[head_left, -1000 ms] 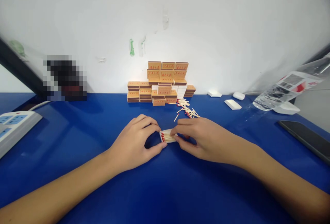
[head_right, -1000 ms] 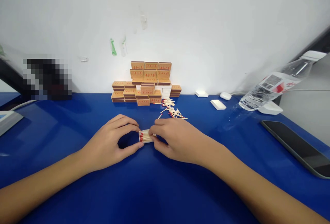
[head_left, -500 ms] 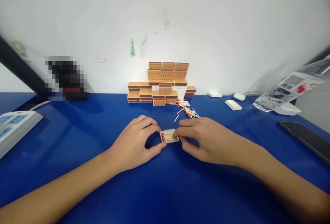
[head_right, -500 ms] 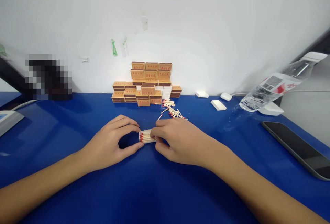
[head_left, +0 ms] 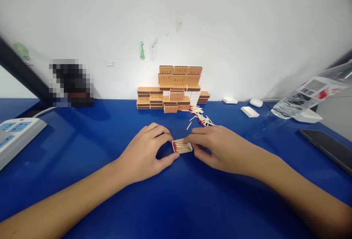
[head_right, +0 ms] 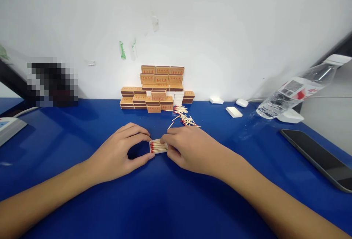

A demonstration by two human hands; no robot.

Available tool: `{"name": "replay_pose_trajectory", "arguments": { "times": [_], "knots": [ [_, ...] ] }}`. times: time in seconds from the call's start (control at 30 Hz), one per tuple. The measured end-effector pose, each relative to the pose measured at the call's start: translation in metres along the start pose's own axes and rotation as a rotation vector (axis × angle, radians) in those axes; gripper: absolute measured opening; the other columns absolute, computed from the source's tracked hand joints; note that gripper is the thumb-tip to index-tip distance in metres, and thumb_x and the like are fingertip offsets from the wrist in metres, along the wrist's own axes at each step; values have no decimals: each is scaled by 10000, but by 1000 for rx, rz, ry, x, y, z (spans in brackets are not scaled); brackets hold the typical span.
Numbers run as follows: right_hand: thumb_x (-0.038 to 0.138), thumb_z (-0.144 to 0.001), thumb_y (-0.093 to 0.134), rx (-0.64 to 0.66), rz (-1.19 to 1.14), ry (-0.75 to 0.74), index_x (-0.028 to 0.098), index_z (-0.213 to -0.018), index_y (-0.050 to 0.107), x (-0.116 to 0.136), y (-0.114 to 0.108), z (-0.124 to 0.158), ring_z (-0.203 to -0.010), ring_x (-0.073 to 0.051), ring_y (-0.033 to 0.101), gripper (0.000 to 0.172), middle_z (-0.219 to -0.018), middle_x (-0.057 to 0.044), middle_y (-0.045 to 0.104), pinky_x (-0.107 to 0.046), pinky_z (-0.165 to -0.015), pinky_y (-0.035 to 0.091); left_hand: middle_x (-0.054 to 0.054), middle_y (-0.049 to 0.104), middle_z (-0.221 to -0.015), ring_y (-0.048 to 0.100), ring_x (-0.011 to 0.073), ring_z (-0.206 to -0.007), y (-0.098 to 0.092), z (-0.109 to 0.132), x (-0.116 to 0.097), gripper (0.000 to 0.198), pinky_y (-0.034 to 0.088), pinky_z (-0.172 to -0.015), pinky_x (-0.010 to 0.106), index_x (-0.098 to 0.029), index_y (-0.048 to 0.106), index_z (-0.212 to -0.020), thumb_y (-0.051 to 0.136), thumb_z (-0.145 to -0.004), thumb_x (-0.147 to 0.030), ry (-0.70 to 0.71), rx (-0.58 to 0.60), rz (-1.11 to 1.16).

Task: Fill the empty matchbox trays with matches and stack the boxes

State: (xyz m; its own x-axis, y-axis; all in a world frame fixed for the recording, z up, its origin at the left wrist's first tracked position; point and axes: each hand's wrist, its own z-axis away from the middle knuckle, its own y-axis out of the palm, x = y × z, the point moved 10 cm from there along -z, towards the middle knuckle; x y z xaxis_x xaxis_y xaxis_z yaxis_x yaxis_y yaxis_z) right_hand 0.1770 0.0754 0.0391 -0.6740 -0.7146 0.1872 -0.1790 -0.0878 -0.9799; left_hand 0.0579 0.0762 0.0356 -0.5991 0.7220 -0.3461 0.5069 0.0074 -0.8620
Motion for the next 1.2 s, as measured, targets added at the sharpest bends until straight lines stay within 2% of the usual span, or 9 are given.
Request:
{"name": "replay_pose_trajectory", "arguments": {
  "times": [0.23,0.4,0.5,0.6,0.67,0.83,0.93,1.03,1.2],
  "knots": [
    [158,-993,505,-11,-20,-6,187,-1020,737,1,-2,-1,-704,-159,599,235,-850,-29,687,-311,-630,316,79,722,-1162,639,283,-1096,0,-1,-1,226,542,-969,496,-212,720,-1097,743,-943,-375,19,11,0],
    [145,-992,496,-2,-20,-6,181,-959,739,0,-1,-1,-685,-152,581,249,-820,-28,668,-305,-625,321,76,725,-1161,641,280,-1096,0,-1,-2,224,543,-971,493,-217,725,-1100,743,-945,-378,24,5,-4],
    [124,-973,515,-13,-65,-26,195,-1038,760,3,-4,-1,-671,-141,577,264,-831,-24,675,-292,-625,339,78,727,-1162,645,282,-1097,0,-1,-2,225,545,-973,495,-216,724,-1100,743,-944,-376,30,1,-12],
    [69,-932,525,-1,-88,-75,239,-1156,769,10,-5,0,-660,-136,581,372,-821,-11,678,-284,-640,364,81,727,-1161,644,285,-1097,0,-1,-1,219,547,-973,496,-215,725,-1092,741,-944,-376,28,0,-22],
    [70,-936,524,-17,-95,-81,243,-1156,771,9,-7,0,-676,-144,603,373,-822,-15,692,-282,-646,385,82,724,-1164,641,288,-1104,-1,0,1,217,546,-972,496,-216,726,-1093,742,-944,-373,18,-3,-29],
    [176,-1030,524,-237,-39,25,185,-1145,756,-23,-20,-1,-879,-213,670,259,-985,-89,720,-338,-790,503,80,723,-1172,645,275,-1095,-1,0,0,225,543,-980,488,-209,723,-1108,738,-951,-370,27,2,-14],
    [198,-1041,536,-319,63,56,170,-1170,740,-43,-20,-3,-1041,-276,617,244,-1069,-133,656,-422,-910,520,80,724,-1170,649,271,-1094,0,1,-5,235,543,-980,480,-204,719,-1113,743,-949,-370,58,1,3],
    [185,-1043,543,-282,52,29,172,-1151,727,-51,-11,-11,-1075,-281,555,214,-1082,-134,614,-438,-947,510,79,725,-1165,651,267,-1091,-1,1,-8,228,541,-980,475,-204,716,-1118,740,-953,-359,80,-7,14],
    [179,-1040,562,-176,50,22,146,-986,685,-49,-1,-22,-1055,-281,517,138,-1062,-140,596,-414,-928,494,81,727,-1159,650,264,-1080,0,1,-6,224,539,-978,468,-203,714,-1118,737,-956,-355,74,-9,10]
  ]
}}
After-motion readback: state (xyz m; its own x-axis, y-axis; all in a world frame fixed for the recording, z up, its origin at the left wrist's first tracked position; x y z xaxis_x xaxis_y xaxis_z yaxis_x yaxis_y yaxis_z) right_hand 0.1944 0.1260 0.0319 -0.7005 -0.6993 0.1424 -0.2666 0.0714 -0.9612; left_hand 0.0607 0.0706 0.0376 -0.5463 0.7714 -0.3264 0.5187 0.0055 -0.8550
